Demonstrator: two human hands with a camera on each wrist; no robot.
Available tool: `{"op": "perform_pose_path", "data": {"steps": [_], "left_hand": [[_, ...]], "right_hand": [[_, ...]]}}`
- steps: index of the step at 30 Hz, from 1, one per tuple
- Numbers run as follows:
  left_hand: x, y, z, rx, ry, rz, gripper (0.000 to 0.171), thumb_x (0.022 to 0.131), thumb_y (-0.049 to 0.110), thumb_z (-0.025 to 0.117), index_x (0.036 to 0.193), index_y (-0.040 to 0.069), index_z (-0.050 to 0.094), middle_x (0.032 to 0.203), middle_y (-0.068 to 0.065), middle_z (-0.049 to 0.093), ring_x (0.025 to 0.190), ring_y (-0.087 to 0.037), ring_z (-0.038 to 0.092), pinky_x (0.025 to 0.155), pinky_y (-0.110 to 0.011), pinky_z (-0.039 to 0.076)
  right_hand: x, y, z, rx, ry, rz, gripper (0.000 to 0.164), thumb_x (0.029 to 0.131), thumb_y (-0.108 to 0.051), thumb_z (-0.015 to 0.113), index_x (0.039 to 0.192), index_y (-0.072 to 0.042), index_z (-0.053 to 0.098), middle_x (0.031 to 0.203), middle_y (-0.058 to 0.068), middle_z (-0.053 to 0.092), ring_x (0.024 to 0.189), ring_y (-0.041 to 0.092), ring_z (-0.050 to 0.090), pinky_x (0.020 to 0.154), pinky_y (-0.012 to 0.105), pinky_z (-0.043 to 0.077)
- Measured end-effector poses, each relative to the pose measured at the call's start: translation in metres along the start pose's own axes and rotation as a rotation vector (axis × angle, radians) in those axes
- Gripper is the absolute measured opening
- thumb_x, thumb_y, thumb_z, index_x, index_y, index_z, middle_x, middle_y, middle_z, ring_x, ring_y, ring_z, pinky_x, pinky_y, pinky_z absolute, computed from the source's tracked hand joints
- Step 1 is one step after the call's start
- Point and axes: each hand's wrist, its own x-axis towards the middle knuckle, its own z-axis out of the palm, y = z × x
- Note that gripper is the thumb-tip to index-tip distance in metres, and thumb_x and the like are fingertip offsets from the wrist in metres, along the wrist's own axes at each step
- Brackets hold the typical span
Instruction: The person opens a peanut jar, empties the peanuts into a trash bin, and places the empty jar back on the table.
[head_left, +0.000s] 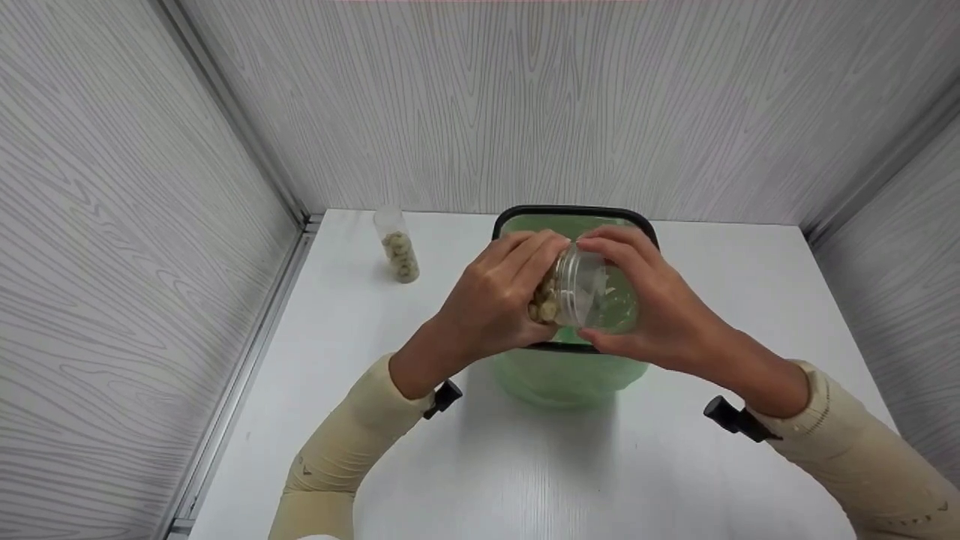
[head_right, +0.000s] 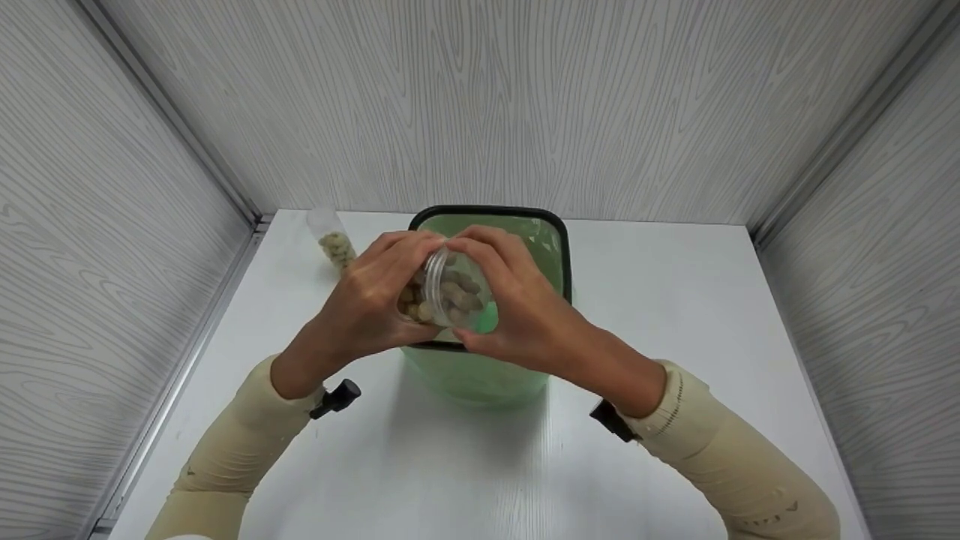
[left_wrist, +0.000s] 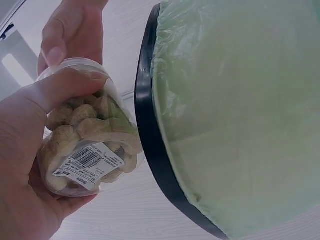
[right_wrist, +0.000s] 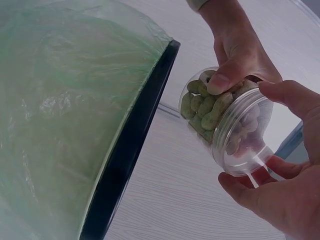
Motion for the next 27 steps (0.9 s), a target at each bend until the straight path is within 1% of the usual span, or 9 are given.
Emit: {"op": "perform_pose_path", "data": {"steps": [4,7,10,13,16,18,20,22,27], "left_hand": [[0.0012,-0.0004,0.0001,-0.007,0.004,0.001,0.065,0.075,0.034,0.074,0.129,0.002,0.057,0.125,-0.011,0.066,0.114,-0.025,0.061,0.104,-0.035,0.049],[0.0019,-0.0009,-0.0005,-0.001,0.010,0.006,0.065,0.075,0.034,0.074,0.129,0.002,0.057,0.125,-0.011,0.066,0.114,-0.025,0.062,0.105,-0.035,0.049],[0.0020,-0.0016,-0.0014,0.021,0.020,0.011,0.065,0.075,0.033,0.074,0.129,0.001,0.057,0.124,-0.012,0.066,0.114,-0.026,0.062,0.105,-0.035,0.048],[0.0020,-0.0026,-0.0011,0.047,0.031,0.013,0.064,0.075,0.032,0.073,0.129,0.000,0.057,0.124,-0.013,0.066,0.114,-0.026,0.062,0.106,-0.035,0.048],[0.0017,-0.0034,0.0002,0.067,0.045,0.016,0.064,0.075,0.032,0.073,0.128,0.000,0.058,0.124,-0.014,0.066,0.114,-0.027,0.062,0.104,-0.036,0.049],[0.0015,-0.0040,0.0011,0.077,0.052,0.017,0.064,0.075,0.033,0.073,0.128,0.000,0.058,0.124,-0.014,0.067,0.113,-0.027,0.062,0.103,-0.037,0.050],[0.0013,-0.0046,0.0020,0.086,0.056,0.019,0.064,0.075,0.033,0.073,0.128,0.000,0.058,0.124,-0.014,0.067,0.113,-0.027,0.062,0.103,-0.037,0.050],[0.0011,-0.0051,0.0026,0.095,0.056,0.022,0.063,0.075,0.032,0.072,0.128,0.000,0.059,0.123,-0.014,0.067,0.113,-0.027,0.062,0.103,-0.037,0.050],[0.0010,-0.0045,0.0031,0.100,0.049,0.024,0.063,0.075,0.032,0.072,0.128,0.001,0.059,0.123,-0.013,0.067,0.113,-0.027,0.062,0.103,-0.037,0.050]], "right_hand": [[0.0001,-0.0009,-0.0010,-0.030,0.001,-0.042,0.094,0.065,-0.010,0.089,0.144,-0.006,0.039,0.146,0.011,0.039,0.136,0.022,0.039,0.101,0.027,0.048],[0.0002,-0.0021,-0.0016,-0.013,0.027,-0.042,0.101,0.062,-0.015,0.092,0.146,-0.006,0.037,0.147,0.012,0.038,0.137,0.023,0.038,0.104,0.026,0.044],[0.0006,-0.0033,-0.0017,0.043,0.063,0.014,0.103,0.063,-0.023,0.093,0.148,-0.007,0.037,0.147,0.011,0.039,0.136,0.021,0.040,0.105,0.021,0.043],[0.0015,-0.0038,-0.0015,0.090,0.089,0.109,0.097,0.068,-0.027,0.091,0.148,-0.009,0.039,0.144,0.008,0.043,0.131,0.016,0.045,0.100,0.020,0.049],[0.0019,-0.0034,-0.0009,0.100,0.081,0.196,0.087,0.073,-0.030,0.087,0.146,-0.011,0.043,0.141,0.003,0.047,0.124,0.013,0.051,0.093,0.023,0.055],[0.0019,-0.0026,-0.0001,0.110,0.068,0.223,0.083,0.075,-0.031,0.086,0.144,-0.011,0.045,0.140,0.002,0.048,0.121,0.013,0.054,0.090,0.028,0.057],[0.0017,-0.0013,0.0013,0.123,0.062,0.220,0.080,0.075,-0.029,0.085,0.143,-0.010,0.046,0.139,0.002,0.050,0.119,0.014,0.055,0.088,0.031,0.058],[0.0016,0.0002,0.0025,0.137,0.060,0.200,0.080,0.075,-0.026,0.086,0.143,-0.009,0.046,0.139,0.003,0.049,0.119,0.013,0.055,0.088,0.029,0.058],[0.0022,0.0044,0.0025,0.148,0.050,0.103,0.085,0.071,-0.016,0.088,0.143,-0.007,0.044,0.140,0.005,0.046,0.125,0.012,0.049,0.095,0.018,0.052]]}}
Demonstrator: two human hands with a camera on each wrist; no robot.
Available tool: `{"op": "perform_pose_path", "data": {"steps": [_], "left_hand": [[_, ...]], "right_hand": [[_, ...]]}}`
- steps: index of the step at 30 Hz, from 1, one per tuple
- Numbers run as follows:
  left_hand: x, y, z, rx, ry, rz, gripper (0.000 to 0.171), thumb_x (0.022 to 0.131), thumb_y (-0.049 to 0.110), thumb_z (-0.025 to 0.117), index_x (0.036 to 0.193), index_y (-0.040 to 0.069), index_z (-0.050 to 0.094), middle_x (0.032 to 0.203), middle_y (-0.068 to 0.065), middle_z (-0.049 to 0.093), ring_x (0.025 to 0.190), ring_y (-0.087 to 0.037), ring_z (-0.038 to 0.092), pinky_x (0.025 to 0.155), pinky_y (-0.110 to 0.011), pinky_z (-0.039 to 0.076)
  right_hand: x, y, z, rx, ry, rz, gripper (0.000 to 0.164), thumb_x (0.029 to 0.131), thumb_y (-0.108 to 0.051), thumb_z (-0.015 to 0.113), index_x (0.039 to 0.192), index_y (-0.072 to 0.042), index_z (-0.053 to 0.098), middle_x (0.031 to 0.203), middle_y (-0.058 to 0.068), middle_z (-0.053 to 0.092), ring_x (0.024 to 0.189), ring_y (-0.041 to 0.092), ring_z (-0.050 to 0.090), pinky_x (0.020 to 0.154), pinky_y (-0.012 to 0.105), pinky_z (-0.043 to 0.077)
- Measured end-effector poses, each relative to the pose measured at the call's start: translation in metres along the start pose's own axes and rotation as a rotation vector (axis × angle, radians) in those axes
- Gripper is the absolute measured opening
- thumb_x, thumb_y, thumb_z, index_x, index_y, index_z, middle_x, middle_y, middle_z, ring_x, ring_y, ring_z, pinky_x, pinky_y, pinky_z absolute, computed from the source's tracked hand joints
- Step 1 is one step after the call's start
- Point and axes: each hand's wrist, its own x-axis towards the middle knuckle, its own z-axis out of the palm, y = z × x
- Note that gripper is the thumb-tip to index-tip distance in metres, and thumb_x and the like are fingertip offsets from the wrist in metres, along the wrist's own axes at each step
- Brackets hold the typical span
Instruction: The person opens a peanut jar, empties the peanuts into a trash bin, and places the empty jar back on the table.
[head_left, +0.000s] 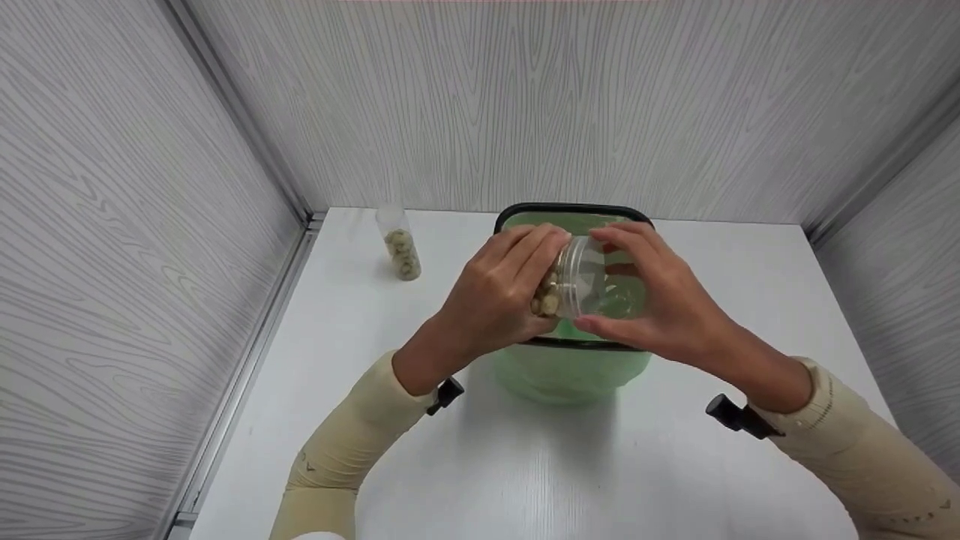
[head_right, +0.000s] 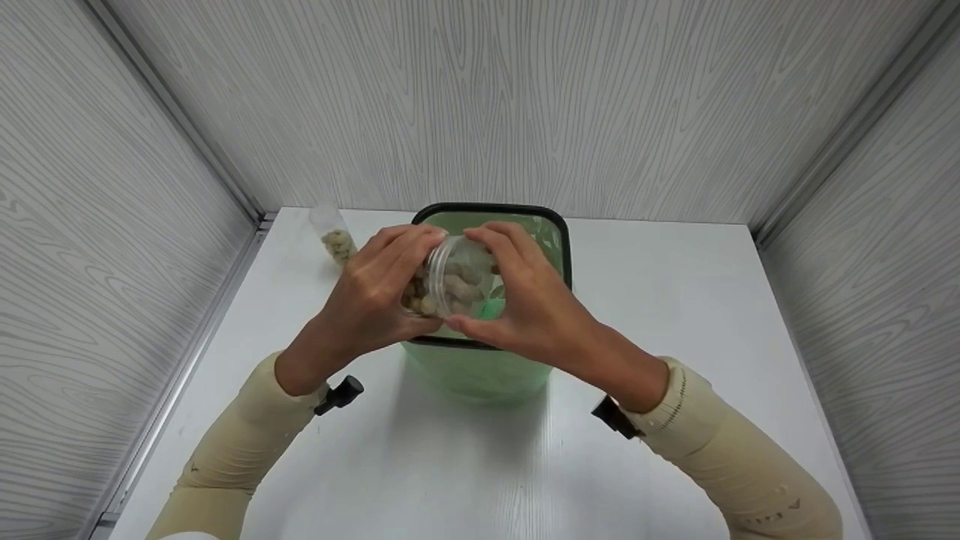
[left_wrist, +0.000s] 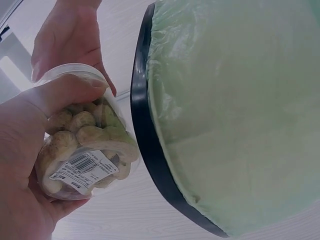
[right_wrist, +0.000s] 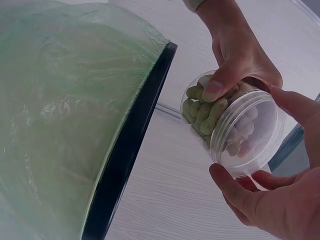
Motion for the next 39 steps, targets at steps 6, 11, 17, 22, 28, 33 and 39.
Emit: {"op": "perform_pose_path", "data": {"steps": [6,11,17,22,28,33,39], "left_hand": [[0.0000,0.0009,-0.0013,-0.015,-0.013,-0.010,0.065,0.074,0.034,0.074,0.129,0.001,0.058,0.124,-0.013,0.067,0.114,-0.027,0.062,0.104,-0.036,0.049],[0.0000,0.0006,-0.0011,-0.010,-0.019,-0.010,0.067,0.075,0.036,0.075,0.129,0.001,0.058,0.125,-0.013,0.066,0.114,-0.027,0.062,0.104,-0.036,0.049],[0.0010,0.0000,0.0006,0.008,-0.002,-0.010,0.064,0.076,0.034,0.073,0.129,0.001,0.058,0.124,-0.013,0.067,0.114,-0.026,0.062,0.104,-0.036,0.049],[0.0001,0.0007,0.0017,0.016,0.002,-0.011,0.061,0.077,0.032,0.071,0.128,0.001,0.059,0.124,-0.013,0.067,0.114,-0.026,0.062,0.104,-0.036,0.049],[0.0006,0.0024,0.0006,0.004,-0.009,-0.023,0.061,0.076,0.032,0.071,0.129,0.002,0.059,0.125,-0.013,0.067,0.115,-0.026,0.062,0.105,-0.036,0.048],[0.0008,0.0026,-0.0008,-0.002,-0.011,-0.028,0.064,0.075,0.033,0.073,0.129,0.002,0.059,0.125,-0.013,0.067,0.115,-0.026,0.061,0.106,-0.037,0.048],[-0.0017,0.0025,-0.0008,0.006,-0.015,-0.027,0.067,0.073,0.035,0.074,0.129,0.002,0.058,0.125,-0.013,0.066,0.115,-0.026,0.061,0.104,-0.037,0.049]], "right_hand": [[0.0021,0.0024,-0.0031,-0.121,-0.057,-0.155,0.091,0.067,-0.005,0.088,0.143,-0.002,0.038,0.144,0.013,0.039,0.133,0.021,0.040,0.104,0.015,0.043],[0.0005,0.0005,-0.0030,-0.165,-0.061,-0.185,0.104,0.063,-0.010,0.091,0.147,-0.003,0.030,0.149,0.014,0.032,0.139,0.024,0.032,0.107,0.020,0.040],[0.0004,-0.0033,-0.0010,-0.047,-0.012,-0.007,0.105,0.068,-0.028,0.090,0.152,-0.010,0.029,0.150,0.007,0.033,0.137,0.015,0.037,0.107,0.021,0.043],[0.0003,-0.0046,0.0001,0.043,0.004,0.144,0.086,0.077,-0.030,0.084,0.148,-0.015,0.038,0.145,0.000,0.042,0.125,0.015,0.050,0.098,0.032,0.053],[0.0006,-0.0057,-0.0014,0.063,-0.021,0.234,0.074,0.082,-0.032,0.079,0.144,-0.014,0.043,0.136,0.002,0.051,0.115,0.018,0.059,0.094,0.037,0.056],[0.0008,-0.0051,-0.0011,0.052,-0.007,0.151,0.076,0.078,-0.027,0.083,0.143,-0.012,0.046,0.139,0.001,0.049,0.119,0.013,0.055,0.097,0.030,0.054],[0.0011,-0.0021,-0.0020,-0.011,-0.024,-0.045,0.083,0.072,-0.012,0.087,0.143,-0.009,0.045,0.143,0.005,0.044,0.129,0.014,0.047,0.104,0.020,0.047]]}}
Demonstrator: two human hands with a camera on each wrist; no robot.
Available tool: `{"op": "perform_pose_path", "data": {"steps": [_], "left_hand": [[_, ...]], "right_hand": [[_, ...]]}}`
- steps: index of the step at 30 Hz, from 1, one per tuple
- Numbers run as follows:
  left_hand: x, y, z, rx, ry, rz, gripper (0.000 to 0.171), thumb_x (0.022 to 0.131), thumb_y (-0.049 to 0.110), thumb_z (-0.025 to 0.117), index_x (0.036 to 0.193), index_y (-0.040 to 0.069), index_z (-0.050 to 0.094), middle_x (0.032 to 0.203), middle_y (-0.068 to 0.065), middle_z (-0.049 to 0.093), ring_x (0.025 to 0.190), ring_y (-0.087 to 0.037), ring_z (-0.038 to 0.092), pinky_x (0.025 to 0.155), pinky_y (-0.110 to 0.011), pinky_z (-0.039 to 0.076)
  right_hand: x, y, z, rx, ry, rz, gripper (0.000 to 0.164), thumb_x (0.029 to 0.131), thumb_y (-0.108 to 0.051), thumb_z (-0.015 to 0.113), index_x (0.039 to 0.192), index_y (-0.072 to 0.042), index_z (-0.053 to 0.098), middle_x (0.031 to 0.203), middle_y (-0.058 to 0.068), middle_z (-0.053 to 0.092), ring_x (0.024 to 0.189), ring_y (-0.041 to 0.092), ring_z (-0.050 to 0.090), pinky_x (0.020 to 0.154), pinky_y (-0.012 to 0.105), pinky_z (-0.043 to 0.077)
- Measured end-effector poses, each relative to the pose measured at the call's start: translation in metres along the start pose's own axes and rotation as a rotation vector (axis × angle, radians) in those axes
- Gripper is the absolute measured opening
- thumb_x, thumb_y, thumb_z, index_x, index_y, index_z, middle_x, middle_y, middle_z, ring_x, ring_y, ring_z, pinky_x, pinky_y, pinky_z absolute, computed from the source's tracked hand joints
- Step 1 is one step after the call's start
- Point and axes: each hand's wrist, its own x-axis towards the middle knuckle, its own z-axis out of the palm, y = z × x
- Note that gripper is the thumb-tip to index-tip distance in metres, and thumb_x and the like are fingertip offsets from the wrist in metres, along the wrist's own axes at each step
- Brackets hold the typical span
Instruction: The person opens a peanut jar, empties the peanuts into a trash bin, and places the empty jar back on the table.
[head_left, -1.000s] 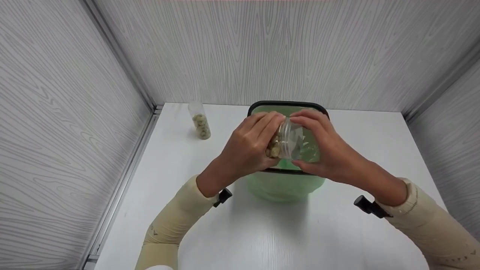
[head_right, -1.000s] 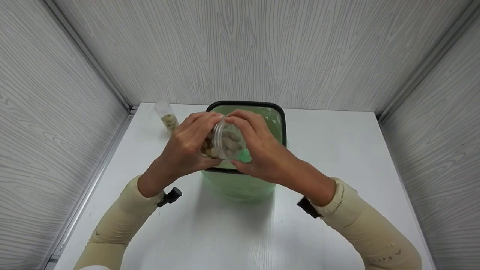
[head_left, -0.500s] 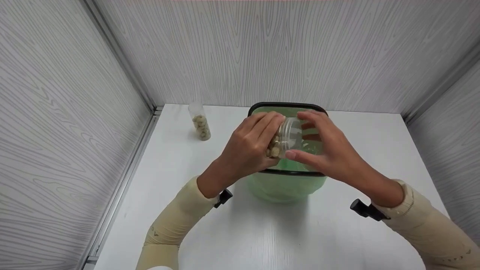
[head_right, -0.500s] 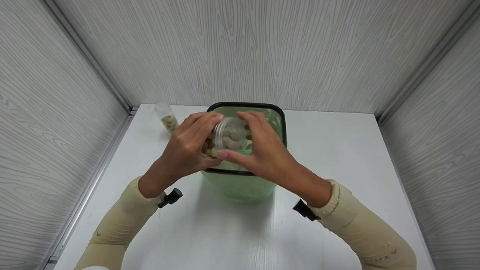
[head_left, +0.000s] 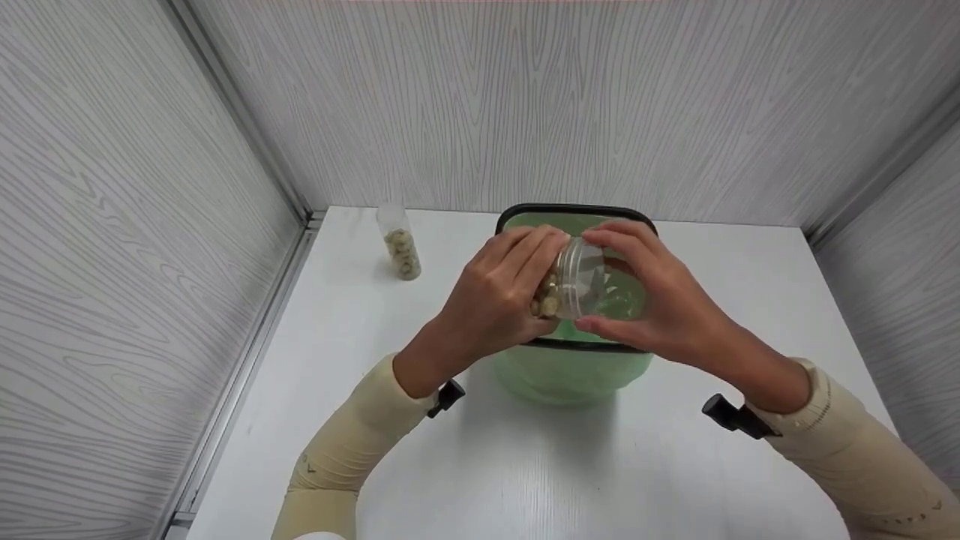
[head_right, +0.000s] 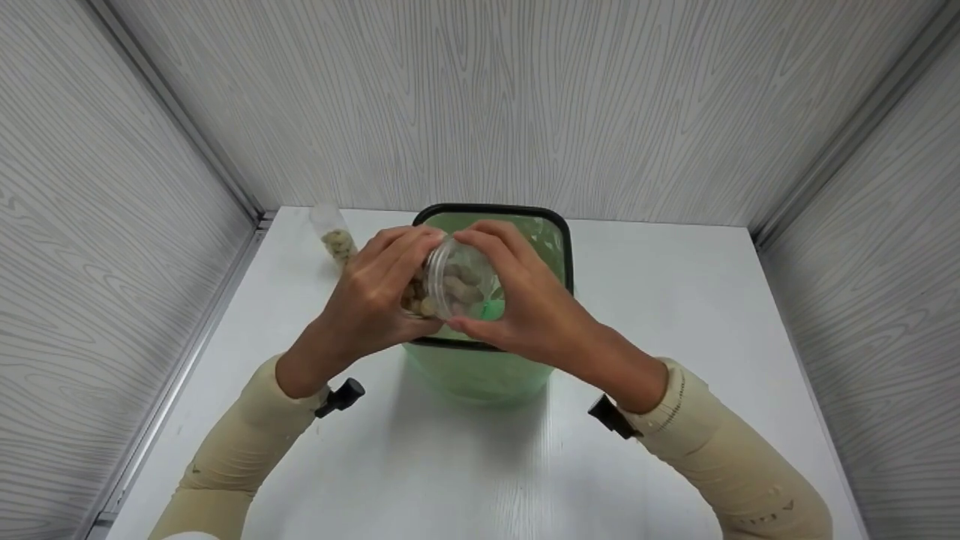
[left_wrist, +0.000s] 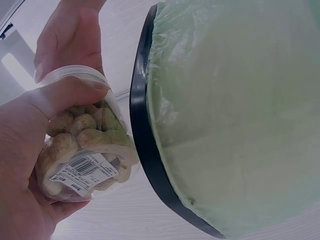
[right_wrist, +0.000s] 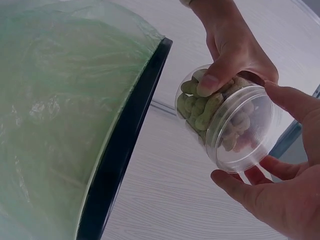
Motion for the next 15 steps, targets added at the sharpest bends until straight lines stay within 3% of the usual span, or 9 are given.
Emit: {"op": "perform_pose_path", "data": {"steps": [5,8,11,15], "left_hand": [[-0.0011,-0.0005,0.0005,0.010,0.010,0.000,0.066,0.072,0.033,0.074,0.129,0.002,0.058,0.124,-0.012,0.067,0.114,-0.026,0.062,0.104,-0.036,0.049],[-0.0018,-0.0001,0.0010,0.003,0.013,-0.006,0.067,0.072,0.034,0.075,0.128,0.001,0.059,0.124,-0.012,0.067,0.114,-0.026,0.062,0.104,-0.036,0.049],[-0.0018,0.0012,0.0009,-0.005,0.007,-0.011,0.067,0.073,0.035,0.075,0.129,0.001,0.058,0.125,-0.013,0.067,0.115,-0.027,0.062,0.105,-0.037,0.049],[-0.0008,0.0024,-0.0004,-0.006,0.006,-0.014,0.064,0.076,0.034,0.073,0.129,0.001,0.058,0.125,-0.013,0.066,0.115,-0.027,0.062,0.105,-0.037,0.048]], "right_hand": [[0.0014,0.0009,0.0006,-0.115,-0.016,-0.152,0.089,0.067,-0.002,0.088,0.142,-0.006,0.042,0.144,0.011,0.042,0.134,0.022,0.043,0.104,0.014,0.041],[0.0014,0.0006,0.0009,-0.136,-0.022,-0.181,0.092,0.065,-0.001,0.088,0.143,-0.004,0.039,0.146,0.014,0.039,0.136,0.025,0.040,0.104,0.013,0.040],[0.0005,-0.0013,0.0004,-0.092,-0.025,-0.121,0.097,0.066,-0.008,0.090,0.146,-0.006,0.036,0.148,0.012,0.035,0.138,0.022,0.038,0.107,0.015,0.041],[-0.0008,-0.0044,0.0003,-0.011,-0.013,0.064,0.092,0.074,-0.026,0.086,0.149,-0.012,0.034,0.149,0.004,0.036,0.134,0.016,0.043,0.106,0.024,0.047]]}}
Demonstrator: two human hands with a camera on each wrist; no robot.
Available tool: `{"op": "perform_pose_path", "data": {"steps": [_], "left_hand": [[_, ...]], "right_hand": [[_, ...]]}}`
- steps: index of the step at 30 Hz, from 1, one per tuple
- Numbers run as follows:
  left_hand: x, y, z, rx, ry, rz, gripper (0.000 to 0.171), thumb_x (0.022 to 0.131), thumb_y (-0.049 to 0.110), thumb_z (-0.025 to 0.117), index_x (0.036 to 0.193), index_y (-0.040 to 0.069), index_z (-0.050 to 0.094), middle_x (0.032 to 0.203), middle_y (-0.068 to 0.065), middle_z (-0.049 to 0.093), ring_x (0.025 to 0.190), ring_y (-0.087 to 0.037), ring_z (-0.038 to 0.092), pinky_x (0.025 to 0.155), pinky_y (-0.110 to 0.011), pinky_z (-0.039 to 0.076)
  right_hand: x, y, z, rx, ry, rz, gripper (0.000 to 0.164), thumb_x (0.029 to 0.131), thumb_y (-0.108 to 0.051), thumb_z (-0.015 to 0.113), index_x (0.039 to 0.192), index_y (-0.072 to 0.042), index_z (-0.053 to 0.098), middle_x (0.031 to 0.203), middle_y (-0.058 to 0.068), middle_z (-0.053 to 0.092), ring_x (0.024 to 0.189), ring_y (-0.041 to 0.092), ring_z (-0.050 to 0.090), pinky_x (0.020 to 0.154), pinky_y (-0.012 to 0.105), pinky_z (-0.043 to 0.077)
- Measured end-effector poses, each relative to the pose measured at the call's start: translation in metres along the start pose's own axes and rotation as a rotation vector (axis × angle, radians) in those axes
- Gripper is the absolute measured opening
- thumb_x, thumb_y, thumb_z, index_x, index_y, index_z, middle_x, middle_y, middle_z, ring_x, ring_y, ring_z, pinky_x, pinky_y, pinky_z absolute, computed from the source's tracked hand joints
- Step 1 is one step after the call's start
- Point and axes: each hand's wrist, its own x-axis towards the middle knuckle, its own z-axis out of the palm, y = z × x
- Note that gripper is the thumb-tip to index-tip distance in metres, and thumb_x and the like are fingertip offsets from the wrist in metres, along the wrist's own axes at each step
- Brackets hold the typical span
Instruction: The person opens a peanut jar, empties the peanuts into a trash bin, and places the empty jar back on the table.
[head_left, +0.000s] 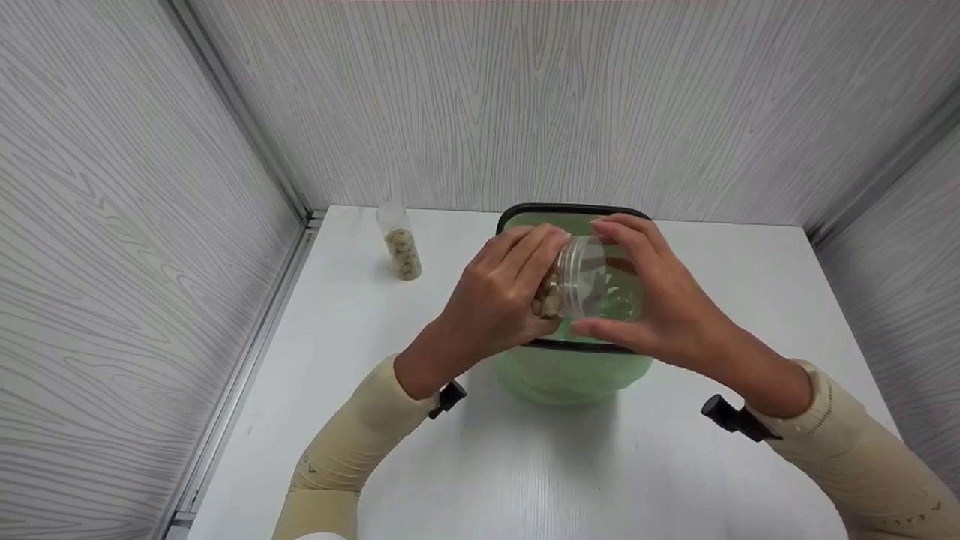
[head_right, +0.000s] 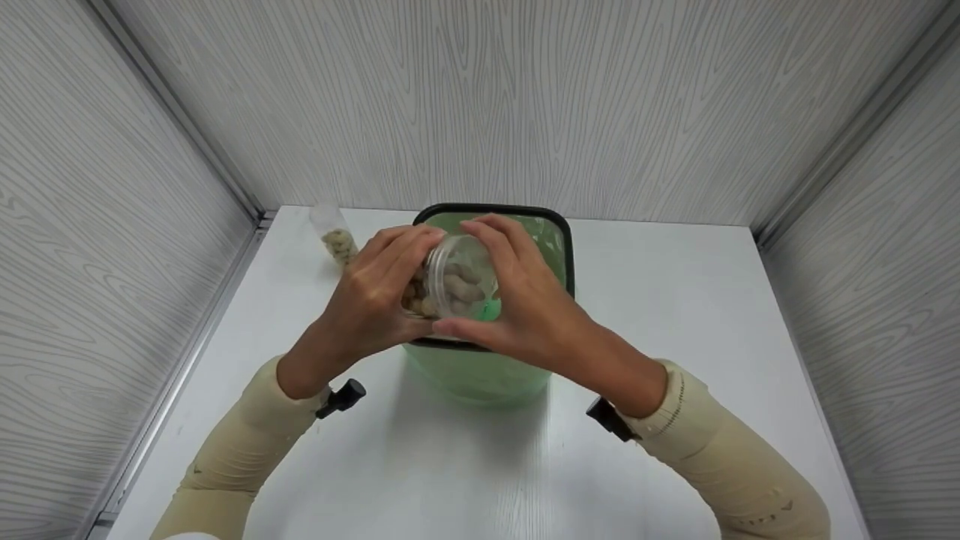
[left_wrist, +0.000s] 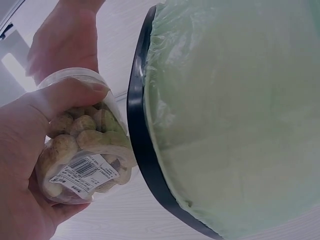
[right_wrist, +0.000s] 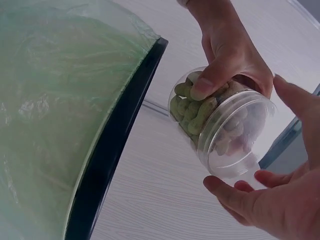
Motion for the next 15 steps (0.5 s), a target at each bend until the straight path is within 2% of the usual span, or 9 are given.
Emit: {"op": "perform_pose_path", "data": {"steps": [4,7,10,15], "left_hand": [[0.0005,-0.0003,-0.0006,0.001,-0.002,-0.002,0.063,0.077,0.033,0.072,0.129,0.001,0.058,0.125,-0.013,0.066,0.116,-0.027,0.061,0.105,-0.037,0.048],[0.0004,-0.0004,-0.0004,0.004,-0.004,-0.001,0.063,0.077,0.033,0.072,0.129,0.001,0.058,0.125,-0.013,0.066,0.115,-0.027,0.061,0.105,-0.037,0.049],[0.0005,-0.0005,-0.0001,0.013,-0.003,0.001,0.063,0.076,0.033,0.072,0.128,0.001,0.059,0.125,-0.013,0.067,0.115,-0.026,0.062,0.104,-0.036,0.049],[0.0019,-0.0004,0.0000,0.023,-0.006,0.008,0.065,0.075,0.035,0.073,0.129,0.002,0.058,0.125,-0.013,0.066,0.115,-0.026,0.061,0.104,-0.037,0.049]], "right_hand": [[0.0012,-0.0001,0.0000,0.018,-0.023,0.156,0.080,0.084,-0.035,0.077,0.149,-0.012,0.036,0.144,0.002,0.043,0.124,0.018,0.052,0.098,0.037,0.054],[0.0022,0.0004,-0.0007,0.009,-0.056,0.191,0.077,0.086,-0.037,0.074,0.147,-0.010,0.037,0.139,0.005,0.048,0.117,0.020,0.058,0.093,0.041,0.056],[0.0025,0.0009,-0.0016,0.009,-0.063,0.163,0.077,0.084,-0.036,0.077,0.146,-0.009,0.039,0.138,0.004,0.048,0.117,0.018,0.058,0.092,0.039,0.057],[0.0031,0.0024,-0.0033,0.018,-0.036,0.039,0.081,0.077,-0.024,0.084,0.145,-0.011,0.041,0.143,0.002,0.044,0.126,0.012,0.048,0.099,0.029,0.053]]}}
